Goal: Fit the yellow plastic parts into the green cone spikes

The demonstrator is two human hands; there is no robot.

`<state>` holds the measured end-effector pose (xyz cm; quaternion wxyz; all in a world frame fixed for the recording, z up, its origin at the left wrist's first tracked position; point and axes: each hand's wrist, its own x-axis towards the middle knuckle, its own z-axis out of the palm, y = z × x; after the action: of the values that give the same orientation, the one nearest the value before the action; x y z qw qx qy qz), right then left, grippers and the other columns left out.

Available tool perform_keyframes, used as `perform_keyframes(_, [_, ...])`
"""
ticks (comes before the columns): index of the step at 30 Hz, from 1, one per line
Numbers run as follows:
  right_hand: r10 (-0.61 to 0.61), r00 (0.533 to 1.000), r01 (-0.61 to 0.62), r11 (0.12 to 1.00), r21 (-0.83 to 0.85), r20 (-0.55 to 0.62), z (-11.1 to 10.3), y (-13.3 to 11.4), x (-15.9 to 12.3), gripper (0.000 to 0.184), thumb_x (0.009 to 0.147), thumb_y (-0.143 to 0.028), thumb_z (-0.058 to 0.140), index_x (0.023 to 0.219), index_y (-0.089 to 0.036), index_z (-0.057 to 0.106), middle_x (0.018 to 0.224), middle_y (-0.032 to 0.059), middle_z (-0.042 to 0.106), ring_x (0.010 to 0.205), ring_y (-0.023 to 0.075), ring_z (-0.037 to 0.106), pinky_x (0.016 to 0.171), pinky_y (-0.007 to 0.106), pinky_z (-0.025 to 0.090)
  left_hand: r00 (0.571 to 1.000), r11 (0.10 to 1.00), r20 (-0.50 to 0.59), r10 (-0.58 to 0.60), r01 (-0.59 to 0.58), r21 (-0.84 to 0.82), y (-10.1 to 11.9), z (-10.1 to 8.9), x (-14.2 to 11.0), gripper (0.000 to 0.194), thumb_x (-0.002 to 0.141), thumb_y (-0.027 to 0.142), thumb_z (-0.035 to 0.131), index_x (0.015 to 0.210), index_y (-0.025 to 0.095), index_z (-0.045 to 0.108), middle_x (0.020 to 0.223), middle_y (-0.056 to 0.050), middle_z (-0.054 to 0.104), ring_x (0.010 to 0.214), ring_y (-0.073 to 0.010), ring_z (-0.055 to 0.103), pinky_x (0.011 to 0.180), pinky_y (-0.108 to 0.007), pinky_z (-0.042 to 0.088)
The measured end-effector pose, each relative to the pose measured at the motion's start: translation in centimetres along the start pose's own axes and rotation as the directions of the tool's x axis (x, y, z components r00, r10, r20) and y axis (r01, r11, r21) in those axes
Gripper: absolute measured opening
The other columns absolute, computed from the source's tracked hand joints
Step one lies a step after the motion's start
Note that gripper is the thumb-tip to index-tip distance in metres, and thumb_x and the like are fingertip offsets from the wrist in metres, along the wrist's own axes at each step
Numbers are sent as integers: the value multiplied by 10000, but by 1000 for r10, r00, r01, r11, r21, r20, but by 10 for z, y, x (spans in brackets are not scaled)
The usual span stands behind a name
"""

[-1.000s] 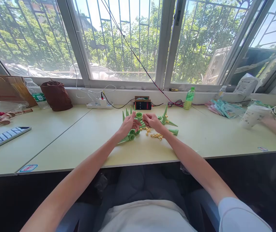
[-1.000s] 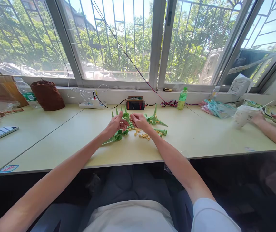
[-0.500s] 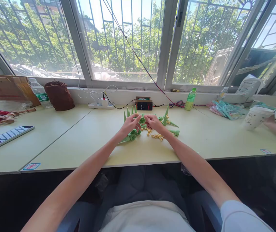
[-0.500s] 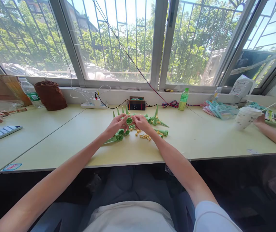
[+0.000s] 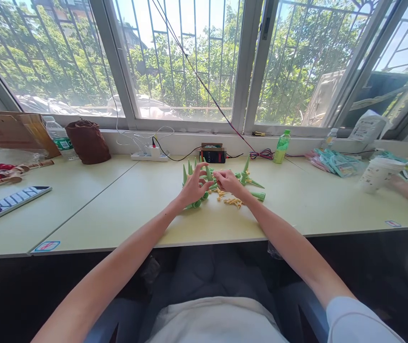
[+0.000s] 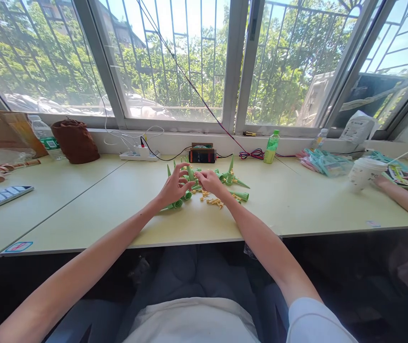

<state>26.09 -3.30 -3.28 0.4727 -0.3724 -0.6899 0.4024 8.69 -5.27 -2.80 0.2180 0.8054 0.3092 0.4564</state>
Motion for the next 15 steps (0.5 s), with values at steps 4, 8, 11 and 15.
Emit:
perform_keyframes(4, [42, 999, -42, 996, 72, 6, 2, -3, -1, 472, 828, -548, 571, 575, -213, 355, 464, -66, 315, 362, 55, 252, 352, 234, 199, 999, 998, -21, 38, -37, 43, -3, 1, -1, 623, 840, 263, 599, 1380, 281, 288, 1065, -56, 624, 550, -57, 583, 543, -202, 484])
perform_keyframes(8, [52, 999, -51, 992, 114, -10, 4, -2, 0, 492, 828, -577, 572, 576, -214, 355, 473, -63, 308, 367, 58, 252, 354, 240, 191, 1000, 1000, -22, -7, 7, -11, 2, 3, -1, 660, 848, 281, 590, 1411, 303, 246, 1126, -73, 604, 542, -52, 580, 539, -201, 481])
perform_keyframes(11, [32, 999, -26, 991, 129, -43, 4, 0, 2, 508, 809, -632, 572, 595, -218, 369, 473, -62, 305, 375, 68, 265, 360, 248, 208, 996, 996, -47, -71, 67, -64, 9, 4, 0, 653, 848, 349, 604, 1404, 306, 264, 1177, -94, 576, 563, -54, 590, 494, -173, 453])
perform_keyframes(15, [-6, 994, 19, 992, 121, -108, 1, 0, 3, 515, 802, -684, 538, 639, -224, 375, 482, -64, 311, 389, 76, 264, 371, 252, 226, 978, 983, -154, -140, 119, -138, 12, 4, 4, 568, 875, 435, 565, 1359, 285, 306, 1104, -78, 590, 526, -53, 569, 434, -166, 416])
